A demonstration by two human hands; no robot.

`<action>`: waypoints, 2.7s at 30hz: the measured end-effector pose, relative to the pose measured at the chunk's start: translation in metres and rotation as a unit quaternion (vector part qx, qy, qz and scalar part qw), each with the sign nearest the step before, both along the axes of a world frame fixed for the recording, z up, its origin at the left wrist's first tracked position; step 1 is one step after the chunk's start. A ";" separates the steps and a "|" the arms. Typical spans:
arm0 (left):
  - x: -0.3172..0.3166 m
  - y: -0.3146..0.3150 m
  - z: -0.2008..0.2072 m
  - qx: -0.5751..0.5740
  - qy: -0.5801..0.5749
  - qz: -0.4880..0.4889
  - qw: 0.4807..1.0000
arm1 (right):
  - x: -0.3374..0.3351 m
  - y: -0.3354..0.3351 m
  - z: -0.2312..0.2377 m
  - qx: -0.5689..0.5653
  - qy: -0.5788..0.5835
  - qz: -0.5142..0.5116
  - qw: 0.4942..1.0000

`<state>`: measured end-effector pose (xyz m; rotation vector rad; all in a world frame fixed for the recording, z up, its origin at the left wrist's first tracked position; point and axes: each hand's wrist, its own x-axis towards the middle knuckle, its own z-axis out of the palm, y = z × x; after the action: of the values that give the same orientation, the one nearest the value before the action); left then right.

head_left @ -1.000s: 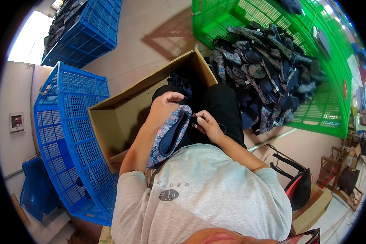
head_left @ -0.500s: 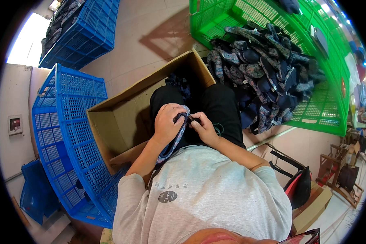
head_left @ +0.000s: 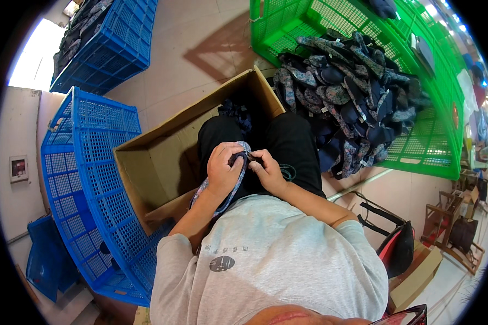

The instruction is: The person sits on the floor and uses scissors to trim loose threads from the edges of floral-patterned slippers. They pick up slippers from a cardboard box on their lap, trim the excess fabric, and place the finished items into a green plastic crate.

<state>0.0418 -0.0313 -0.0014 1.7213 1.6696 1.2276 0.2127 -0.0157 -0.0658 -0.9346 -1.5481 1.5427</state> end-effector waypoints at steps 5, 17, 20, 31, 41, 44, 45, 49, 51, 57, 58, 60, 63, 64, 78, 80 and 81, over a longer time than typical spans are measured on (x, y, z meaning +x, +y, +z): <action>0.001 0.001 0.000 0.004 0.002 0.010 1.000 | -0.004 0.002 0.002 -0.076 0.081 -0.008 0.994; -0.001 0.006 0.018 -0.081 0.131 0.062 0.986 | -0.009 0.006 0.031 -0.169 -0.005 0.000 0.986; -0.013 0.022 0.024 -0.193 0.139 0.021 0.971 | -0.012 0.012 0.026 -0.130 -0.096 0.019 0.987; -0.001 0.040 0.024 -0.164 0.359 -0.064 0.917 | -0.029 0.035 0.012 -0.037 -0.262 -0.030 0.964; -0.002 0.040 -0.019 -0.124 0.374 -0.012 0.919 | -0.038 0.050 -0.002 0.047 -0.382 -0.022 0.923; 0.001 0.039 -0.020 -0.100 0.375 -0.020 0.921 | -0.035 0.058 -0.022 0.062 -0.356 -0.026 0.932; 0.001 0.038 -0.020 -0.095 0.376 -0.021 0.921 | -0.031 0.058 -0.024 0.073 -0.338 -0.025 0.938; -0.004 0.024 -0.006 -0.071 0.333 -0.041 0.939 | -0.017 0.055 -0.003 0.065 -0.218 0.011 0.974; -0.002 0.018 0.017 -0.071 0.315 -0.044 0.946 | -0.008 0.055 0.023 0.086 -0.179 0.049 0.979; -0.004 0.013 0.051 -0.066 0.205 -0.065 0.974 | 0.014 0.060 0.064 0.007 -0.082 0.157 0.984; -0.004 0.010 0.056 -0.106 0.181 -0.058 0.976 | 0.016 0.059 0.068 -0.030 -0.067 0.174 0.982; -0.002 0.008 0.067 -0.181 0.132 -0.045 0.973 | 0.019 0.057 0.068 -0.085 -0.032 0.191 0.977; -0.011 0.009 0.074 -0.269 0.063 -0.090 0.957 | 0.021 0.051 0.071 -0.196 0.036 0.216 0.956; -0.012 0.008 0.077 -0.316 0.023 -0.090 0.944 | 0.023 0.049 0.069 -0.216 0.055 0.231 0.947; -0.015 -0.007 0.091 -0.145 0.119 -0.028 0.982 | 0.010 0.032 0.063 -0.139 0.072 0.114 0.981; -0.013 -0.005 0.087 -0.080 0.171 0.003 0.982 | 0.003 0.025 0.061 -0.103 0.059 0.049 0.992; -0.011 -0.004 0.082 -0.050 0.185 0.018 0.981 | 0.000 0.022 0.058 -0.089 0.068 0.021 0.993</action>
<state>0.0309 -0.0353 0.0807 1.9533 1.9410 0.8562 0.2125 0.0059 -0.0081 -0.8785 -1.3589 1.7586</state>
